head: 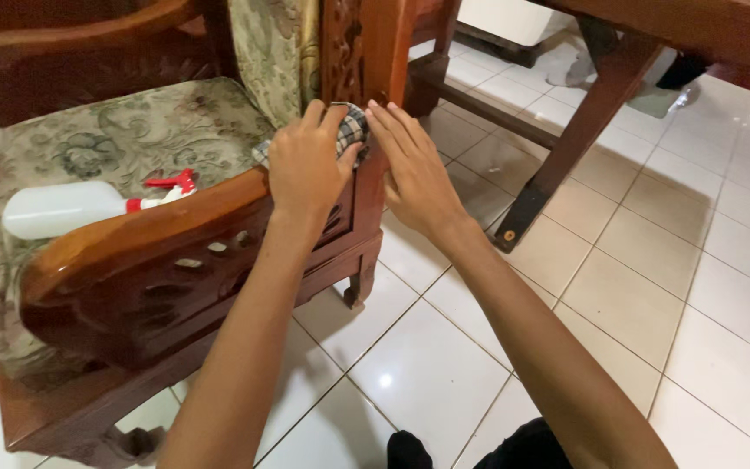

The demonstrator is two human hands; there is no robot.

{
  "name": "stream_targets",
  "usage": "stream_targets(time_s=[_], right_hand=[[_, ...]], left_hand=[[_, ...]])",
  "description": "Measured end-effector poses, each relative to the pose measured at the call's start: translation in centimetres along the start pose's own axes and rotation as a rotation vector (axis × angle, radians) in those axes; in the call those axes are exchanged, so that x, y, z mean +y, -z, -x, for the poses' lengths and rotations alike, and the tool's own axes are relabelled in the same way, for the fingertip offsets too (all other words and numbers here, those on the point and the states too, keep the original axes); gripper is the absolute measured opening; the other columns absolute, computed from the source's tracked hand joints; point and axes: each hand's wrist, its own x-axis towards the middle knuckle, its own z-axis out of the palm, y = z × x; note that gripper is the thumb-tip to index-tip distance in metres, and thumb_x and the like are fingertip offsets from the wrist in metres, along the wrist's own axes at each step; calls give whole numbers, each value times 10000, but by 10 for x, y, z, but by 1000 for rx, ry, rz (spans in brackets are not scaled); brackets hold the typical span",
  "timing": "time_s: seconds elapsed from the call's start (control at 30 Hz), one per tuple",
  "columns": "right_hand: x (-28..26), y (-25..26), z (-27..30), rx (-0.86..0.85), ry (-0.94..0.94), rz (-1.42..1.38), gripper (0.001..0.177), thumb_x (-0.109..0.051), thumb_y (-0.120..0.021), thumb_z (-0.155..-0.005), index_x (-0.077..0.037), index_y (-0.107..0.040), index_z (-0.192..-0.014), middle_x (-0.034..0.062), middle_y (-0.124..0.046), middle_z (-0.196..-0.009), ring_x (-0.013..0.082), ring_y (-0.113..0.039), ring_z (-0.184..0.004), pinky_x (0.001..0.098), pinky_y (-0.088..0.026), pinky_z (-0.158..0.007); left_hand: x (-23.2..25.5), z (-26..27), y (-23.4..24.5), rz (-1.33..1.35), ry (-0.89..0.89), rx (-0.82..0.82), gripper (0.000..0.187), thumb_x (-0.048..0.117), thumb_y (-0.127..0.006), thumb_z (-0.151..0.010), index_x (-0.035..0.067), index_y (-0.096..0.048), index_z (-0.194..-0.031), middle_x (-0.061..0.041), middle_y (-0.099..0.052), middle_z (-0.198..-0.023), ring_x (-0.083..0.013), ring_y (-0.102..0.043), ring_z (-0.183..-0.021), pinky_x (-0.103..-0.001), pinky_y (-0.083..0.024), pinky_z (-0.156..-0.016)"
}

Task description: The person wipes the wooden armrests and backrest of a dining chair using a checkered cloth. They repeatedly spray the cloth with a white spray bottle and wipe different sections of the chair's wooden frame, including the armrests and backrest, throughout the episode.

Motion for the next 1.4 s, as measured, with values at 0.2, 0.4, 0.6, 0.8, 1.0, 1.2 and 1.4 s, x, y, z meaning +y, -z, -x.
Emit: stream_targets(time_s=[0.2,0.4,0.6,0.8,1.0,1.2,1.4], right_hand=[[6,0,-2,-15,-39,-71,799,78,-563,-794,-23,-389,-1567,122,-375,-1647,339,-320,-1539,442,-291,-1278],[-2,-4,-3,12,-78,-50,712,-33,-586,-854,-4,-398,-1540,159,-402,-1607,345,-336,-1505,457,-268,-1260],[-28,-18,-10,100,-100,-13,475,-129,-532,-1000,-30,-521,-1464,152,-479,-1539,330,-359,-1498,496,-237,-1268],[-59,-31,-26,139,-13,-87,346,-169,-508,-1046,-31,-589,-1353,126,-569,-1428,306,-436,-1450,512,-214,-1280],[-87,-42,-41,108,4,-198,302,-215,-490,-1058,-26,-659,-1223,118,-652,-1223,296,-559,-1258,525,-201,-1265],[-113,-54,-59,117,57,-253,311,-208,-486,-1065,-9,-713,-989,119,-679,-940,299,-635,-975,523,-251,-1234],[-132,-68,-78,133,95,-272,383,-190,-499,-1075,3,-717,-826,137,-672,-780,331,-645,-825,503,-355,-1164]], left_hand=[[1,-8,-6,-36,21,-42,466,350,-841,-820,129,-664,-1190,-102,-639,-1038,-362,-690,-860,-468,-544,-700],[-1,-4,-7,-61,6,-55,458,347,-820,-853,114,-605,-1184,-138,-638,-1012,-375,-676,-855,-491,-526,-715],[-12,12,0,-101,24,-69,489,367,-775,-881,82,-583,-1230,-165,-636,-1007,-380,-657,-883,-499,-502,-772],[-37,31,21,-133,-18,-73,481,377,-708,-843,65,-585,-1188,-171,-654,-1008,-393,-670,-887,-513,-510,-761],[-65,49,42,-111,85,-66,376,411,-590,-963,57,-665,-1066,-193,-714,-887,-426,-686,-737,-539,-526,-660],[-83,62,72,-213,153,-158,444,476,-628,-937,42,-686,-1007,-208,-725,-819,-409,-701,-720,-514,-543,-656],[-95,79,105,-279,91,-88,453,481,-658,-920,32,-711,-904,-189,-722,-773,-391,-697,-712,-510,-548,-706]])
